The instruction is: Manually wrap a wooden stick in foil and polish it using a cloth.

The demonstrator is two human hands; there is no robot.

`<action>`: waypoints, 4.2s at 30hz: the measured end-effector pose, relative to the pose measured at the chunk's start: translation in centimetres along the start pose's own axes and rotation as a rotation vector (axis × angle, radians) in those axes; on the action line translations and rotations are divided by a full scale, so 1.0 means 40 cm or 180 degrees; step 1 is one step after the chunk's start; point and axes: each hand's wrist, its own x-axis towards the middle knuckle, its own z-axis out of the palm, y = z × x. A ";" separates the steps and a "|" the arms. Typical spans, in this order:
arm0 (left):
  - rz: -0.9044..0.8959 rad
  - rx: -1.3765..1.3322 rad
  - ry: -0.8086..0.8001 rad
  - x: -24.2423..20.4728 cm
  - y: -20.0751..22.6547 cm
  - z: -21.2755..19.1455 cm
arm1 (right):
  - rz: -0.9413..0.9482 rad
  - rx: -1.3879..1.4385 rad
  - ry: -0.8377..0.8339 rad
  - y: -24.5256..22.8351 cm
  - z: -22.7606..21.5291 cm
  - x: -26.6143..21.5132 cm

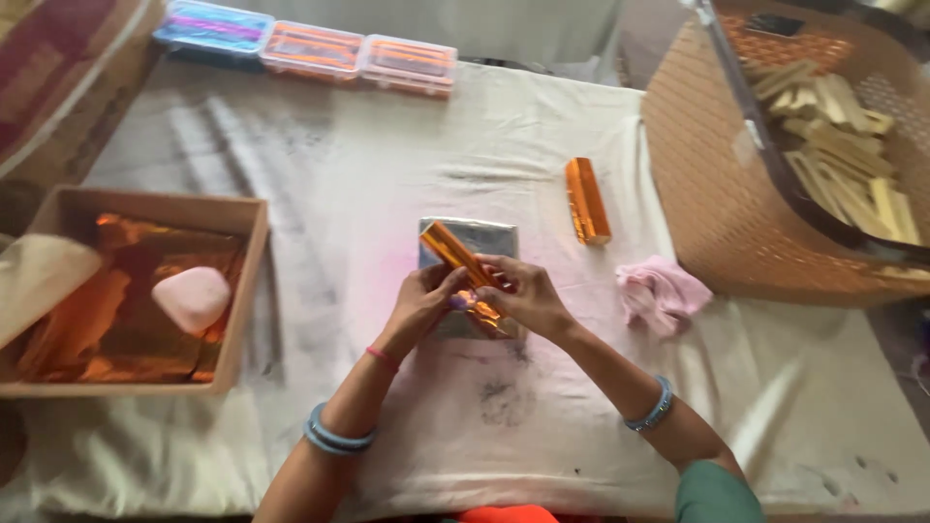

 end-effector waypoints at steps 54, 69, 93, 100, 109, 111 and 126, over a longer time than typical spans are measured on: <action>0.1169 0.3763 -0.0107 -0.041 0.002 0.021 | 0.0236 -0.2809 0.0418 0.100 -0.134 0.086; 0.1619 0.4120 -0.0563 -0.083 0.105 0.062 | -0.0249 -0.1922 0.0292 0.191 -0.087 0.080; 0.1270 0.4544 -0.0647 -0.076 0.083 0.061 | -0.0365 -0.0670 -0.0346 0.167 -0.132 0.065; 0.1821 0.3915 0.0146 -0.028 -0.011 0.007 | -0.0370 -0.0637 -0.0259 0.201 -0.126 0.069; 0.1207 0.4162 0.0216 -0.036 0.028 0.022 | -0.0298 -0.0110 -0.0277 0.180 -0.121 0.066; 0.1156 0.3903 0.0016 -0.066 0.103 0.043 | -0.0113 -0.0160 -0.0292 0.161 -0.121 0.065; 0.0541 0.3934 -0.0128 -0.061 0.063 0.051 | 0.0342 -0.3399 0.0257 0.026 -0.247 -0.128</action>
